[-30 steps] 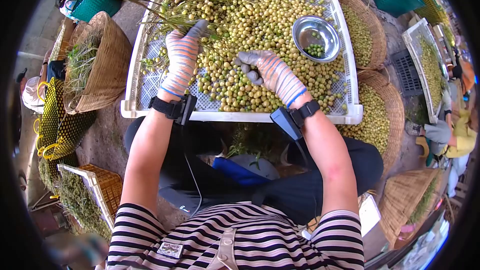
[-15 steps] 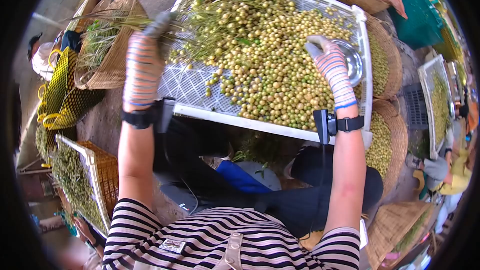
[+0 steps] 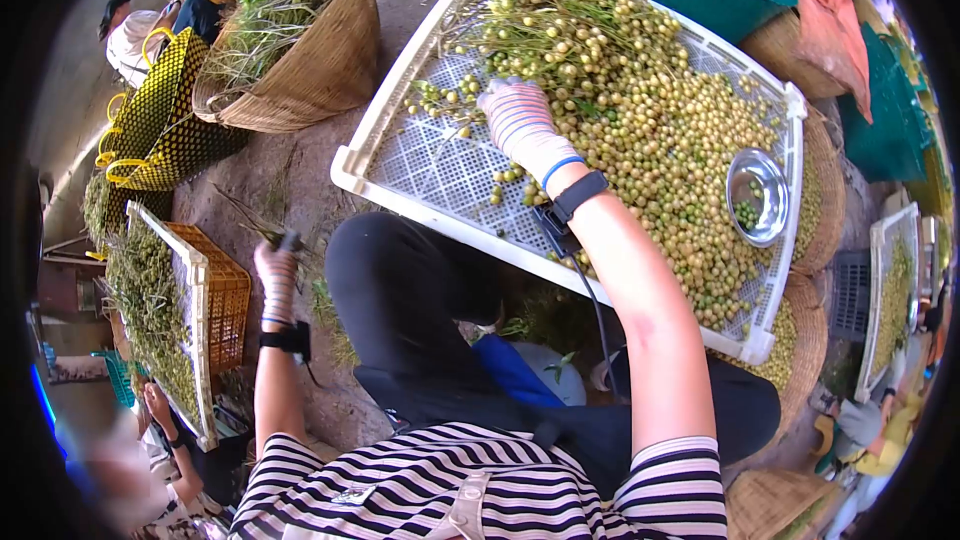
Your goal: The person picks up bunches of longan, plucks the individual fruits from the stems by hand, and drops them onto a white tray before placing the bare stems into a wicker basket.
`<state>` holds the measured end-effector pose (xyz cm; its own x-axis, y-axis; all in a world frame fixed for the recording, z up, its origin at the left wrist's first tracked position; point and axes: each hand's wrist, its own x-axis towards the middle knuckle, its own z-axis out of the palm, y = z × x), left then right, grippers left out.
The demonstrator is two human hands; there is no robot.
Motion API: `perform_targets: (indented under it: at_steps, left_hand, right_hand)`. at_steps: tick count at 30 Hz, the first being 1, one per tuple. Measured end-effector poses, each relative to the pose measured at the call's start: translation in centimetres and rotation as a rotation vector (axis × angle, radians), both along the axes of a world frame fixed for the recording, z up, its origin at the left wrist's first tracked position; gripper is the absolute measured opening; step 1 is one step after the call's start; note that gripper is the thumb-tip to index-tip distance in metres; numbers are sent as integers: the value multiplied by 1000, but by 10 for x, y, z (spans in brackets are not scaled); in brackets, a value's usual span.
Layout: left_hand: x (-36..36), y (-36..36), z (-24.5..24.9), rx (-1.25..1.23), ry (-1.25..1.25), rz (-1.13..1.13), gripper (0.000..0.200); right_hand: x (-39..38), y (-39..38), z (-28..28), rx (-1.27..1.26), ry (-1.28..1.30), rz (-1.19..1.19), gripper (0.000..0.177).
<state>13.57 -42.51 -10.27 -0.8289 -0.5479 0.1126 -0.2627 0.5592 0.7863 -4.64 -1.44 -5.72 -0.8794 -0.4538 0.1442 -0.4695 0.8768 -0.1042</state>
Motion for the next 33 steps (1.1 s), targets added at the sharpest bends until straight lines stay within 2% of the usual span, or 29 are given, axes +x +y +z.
perform_targets:
  at_steps: [1,2,4,5,6,8,9,10,11,12,13,14,16,18,20,22,24,26,28,31,33]
  left_hand:
    - [7,16,-1,335,59,7,11]
    - [15,25,4,390,-88,68,6]
    - [18,16,-27,422,-24,-11,5]
    - [21,8,-38,371,-137,-70,9]
    - [14,14,-39,535,-209,11,17]
    - [15,19,-27,123,-755,-328,44]
    - [11,19,-28,-294,-719,-518,77]
    - [5,15,-26,-296,-704,-527,77]
    - [1,7,-22,-349,-762,-639,86]
    - [-4,13,5,-399,-824,-751,96]
    - [-11,26,40,-472,-943,-780,91]
    - [-18,34,65,-497,-954,-781,81]
    - [-38,71,124,-753,-1009,-670,64]
    - [-54,107,166,-947,-713,-591,53]
    - [-74,144,187,-729,-305,-654,53]
    - [-98,191,192,-430,-21,-817,53]
    - [-118,241,192,-179,137,-978,60]
    - [-138,286,189,33,174,-1075,67]
    - [-145,320,183,266,268,-1165,66]
    - [-151,355,167,151,460,-1129,41]
    - [-146,362,163,103,556,-1046,26]
  right_hand:
    - [-2,-7,2,75,5,-59,23]
    - [-1,-9,2,90,43,-77,23]
    - [-5,-13,-5,99,118,-94,24]
    - [-7,-14,-5,87,53,-105,24]
    - [-9,-16,1,94,59,-99,24]
    - [-13,-17,17,415,-144,-82,23]
    - [-10,-17,20,431,-8,-15,20]
    - [-12,-10,26,436,3,-28,20]
    - [-14,-2,33,342,-7,-38,18]
    - [-12,4,43,250,-23,-43,17]
    - [-17,24,46,-34,-15,-7,18]
    - [-18,41,55,-274,-46,-11,19]
    - [-26,73,70,-440,-27,36,19]
    - [-11,92,101,-559,59,60,20]
    - [0,107,121,-829,-75,1,24]
    - [3,111,123,-718,-113,-7,28]
    - [17,110,128,-747,-166,-16,30]
    - [28,111,136,-692,-183,38,27]
    - [34,116,131,-861,-312,36,27]
    - [41,126,121,-912,-237,104,24]
    - [54,127,120,-995,-410,8,25]
